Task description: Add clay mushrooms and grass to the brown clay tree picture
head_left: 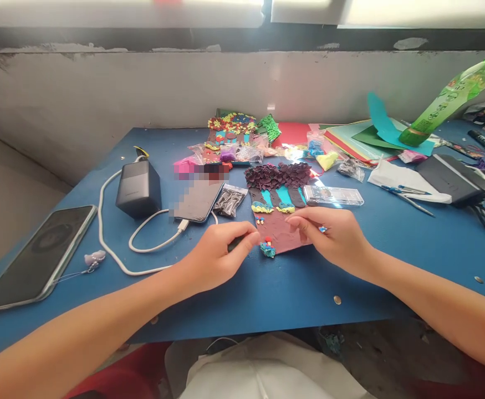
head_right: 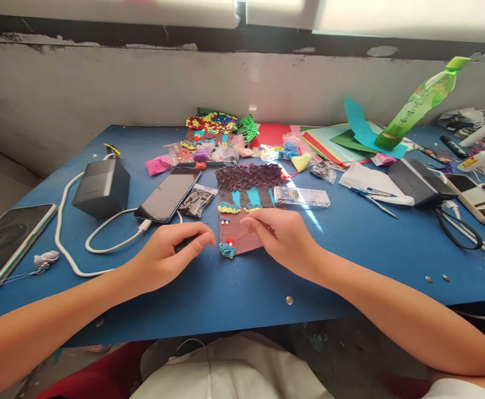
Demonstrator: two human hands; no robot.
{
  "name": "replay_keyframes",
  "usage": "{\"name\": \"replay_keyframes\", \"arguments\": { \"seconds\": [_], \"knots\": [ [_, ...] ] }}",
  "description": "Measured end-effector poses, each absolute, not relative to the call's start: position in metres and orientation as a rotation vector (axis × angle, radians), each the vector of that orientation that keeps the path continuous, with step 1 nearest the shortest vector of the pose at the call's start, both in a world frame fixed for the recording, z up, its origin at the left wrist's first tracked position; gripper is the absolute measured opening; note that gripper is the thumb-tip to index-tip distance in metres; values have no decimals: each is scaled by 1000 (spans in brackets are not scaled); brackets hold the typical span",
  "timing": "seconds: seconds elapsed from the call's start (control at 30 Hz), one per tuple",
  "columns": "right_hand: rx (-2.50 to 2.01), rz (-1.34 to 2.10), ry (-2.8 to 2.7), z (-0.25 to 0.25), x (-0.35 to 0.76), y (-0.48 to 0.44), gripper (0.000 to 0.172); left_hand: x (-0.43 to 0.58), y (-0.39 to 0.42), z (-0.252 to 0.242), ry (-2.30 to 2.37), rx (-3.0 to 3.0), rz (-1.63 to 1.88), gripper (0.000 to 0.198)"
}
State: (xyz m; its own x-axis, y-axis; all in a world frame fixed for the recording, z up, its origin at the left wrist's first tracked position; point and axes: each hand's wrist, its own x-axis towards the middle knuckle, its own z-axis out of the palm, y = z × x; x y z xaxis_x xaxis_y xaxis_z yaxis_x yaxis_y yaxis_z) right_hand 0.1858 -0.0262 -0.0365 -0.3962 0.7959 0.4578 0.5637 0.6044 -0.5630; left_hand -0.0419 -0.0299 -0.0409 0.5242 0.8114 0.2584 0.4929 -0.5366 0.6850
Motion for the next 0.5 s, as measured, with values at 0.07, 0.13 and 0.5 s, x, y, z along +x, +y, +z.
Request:
{"name": "replay_keyframes", "arguments": {
  "seconds": [0.07, 0.13, 0.5],
  "knots": [
    [-1093, 456, -2097, -39, 185, -26, 20, -44, -26, -44, 1117, 2246, 778, 30],
    [-1143, 529, -2078, -41, 185, -27, 14, -46, -22, -48, 1125, 2330, 777, 29],
    [-1234, 1134, -2011, -46, 178, -30, 33, -48, -20, -61, 1069, 2707, 730, 30]
  ]
}}
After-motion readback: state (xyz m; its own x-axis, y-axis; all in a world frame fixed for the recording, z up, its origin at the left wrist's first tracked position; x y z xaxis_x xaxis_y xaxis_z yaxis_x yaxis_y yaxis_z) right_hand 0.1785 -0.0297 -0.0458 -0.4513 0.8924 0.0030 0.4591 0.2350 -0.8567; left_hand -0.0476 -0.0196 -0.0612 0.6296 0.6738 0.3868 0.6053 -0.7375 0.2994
